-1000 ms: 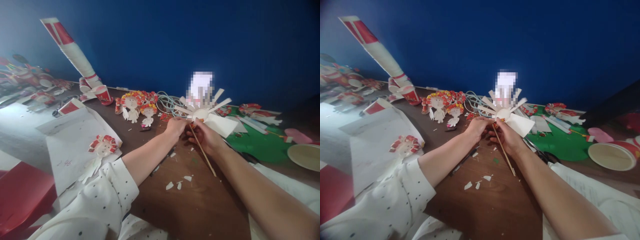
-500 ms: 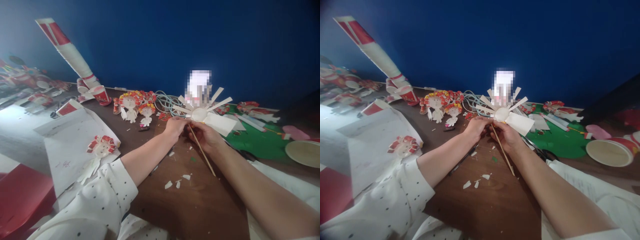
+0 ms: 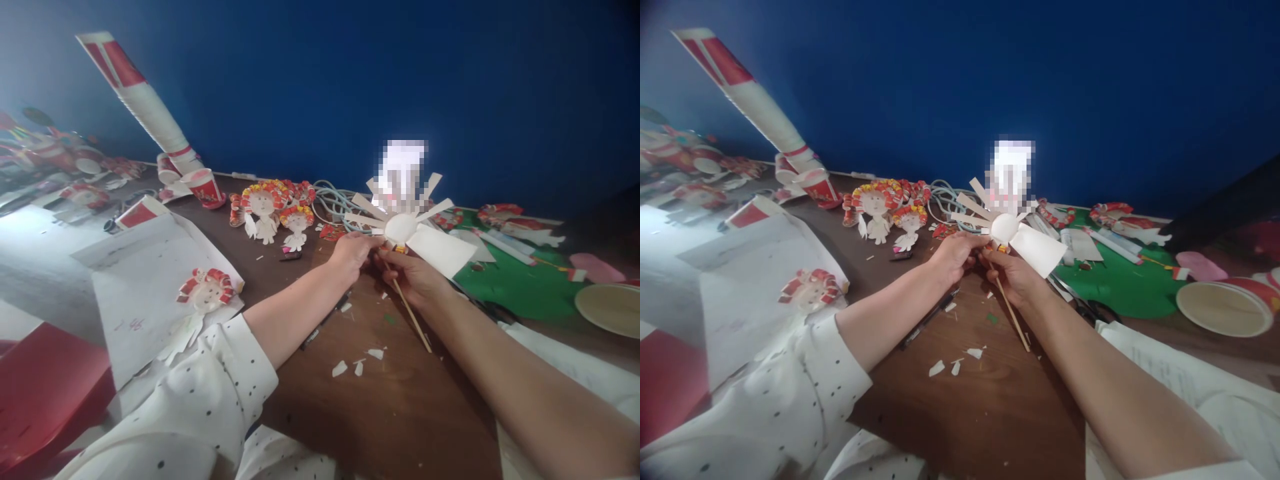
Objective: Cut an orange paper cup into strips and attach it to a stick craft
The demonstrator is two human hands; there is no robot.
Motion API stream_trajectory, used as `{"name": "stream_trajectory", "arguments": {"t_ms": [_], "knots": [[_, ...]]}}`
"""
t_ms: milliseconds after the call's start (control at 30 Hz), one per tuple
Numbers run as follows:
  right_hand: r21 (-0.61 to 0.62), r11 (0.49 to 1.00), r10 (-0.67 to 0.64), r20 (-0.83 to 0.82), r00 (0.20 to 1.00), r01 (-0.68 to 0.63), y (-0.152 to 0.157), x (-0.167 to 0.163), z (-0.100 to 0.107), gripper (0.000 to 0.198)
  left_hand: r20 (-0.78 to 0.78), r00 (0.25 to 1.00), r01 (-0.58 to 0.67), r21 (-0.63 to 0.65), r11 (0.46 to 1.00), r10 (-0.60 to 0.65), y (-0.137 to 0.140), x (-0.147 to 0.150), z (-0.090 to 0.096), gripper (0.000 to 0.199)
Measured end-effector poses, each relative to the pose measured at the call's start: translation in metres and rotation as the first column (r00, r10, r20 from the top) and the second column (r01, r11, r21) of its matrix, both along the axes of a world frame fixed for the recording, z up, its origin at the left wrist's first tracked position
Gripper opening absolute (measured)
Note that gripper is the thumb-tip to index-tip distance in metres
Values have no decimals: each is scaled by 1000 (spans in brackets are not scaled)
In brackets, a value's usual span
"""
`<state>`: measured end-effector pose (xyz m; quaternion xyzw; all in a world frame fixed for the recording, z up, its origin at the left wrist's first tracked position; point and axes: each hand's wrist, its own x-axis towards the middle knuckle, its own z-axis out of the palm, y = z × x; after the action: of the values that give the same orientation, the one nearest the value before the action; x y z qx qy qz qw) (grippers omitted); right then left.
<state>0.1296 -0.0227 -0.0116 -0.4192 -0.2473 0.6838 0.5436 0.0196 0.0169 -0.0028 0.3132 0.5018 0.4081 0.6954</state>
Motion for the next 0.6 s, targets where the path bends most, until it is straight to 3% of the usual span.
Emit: {"name": "stream_trajectory", "arguments": {"t_ms": [367, 600], "knots": [[-62, 998, -5, -18, 1000, 4, 4, 8, 2, 16, 59, 996, 65, -2, 998, -64, 5, -4, 7, 25], [-37, 999, 12, -56, 998, -14, 5, 13, 2, 24, -56, 991, 127, 96, 987, -122, 3, -6, 6, 18]]}}
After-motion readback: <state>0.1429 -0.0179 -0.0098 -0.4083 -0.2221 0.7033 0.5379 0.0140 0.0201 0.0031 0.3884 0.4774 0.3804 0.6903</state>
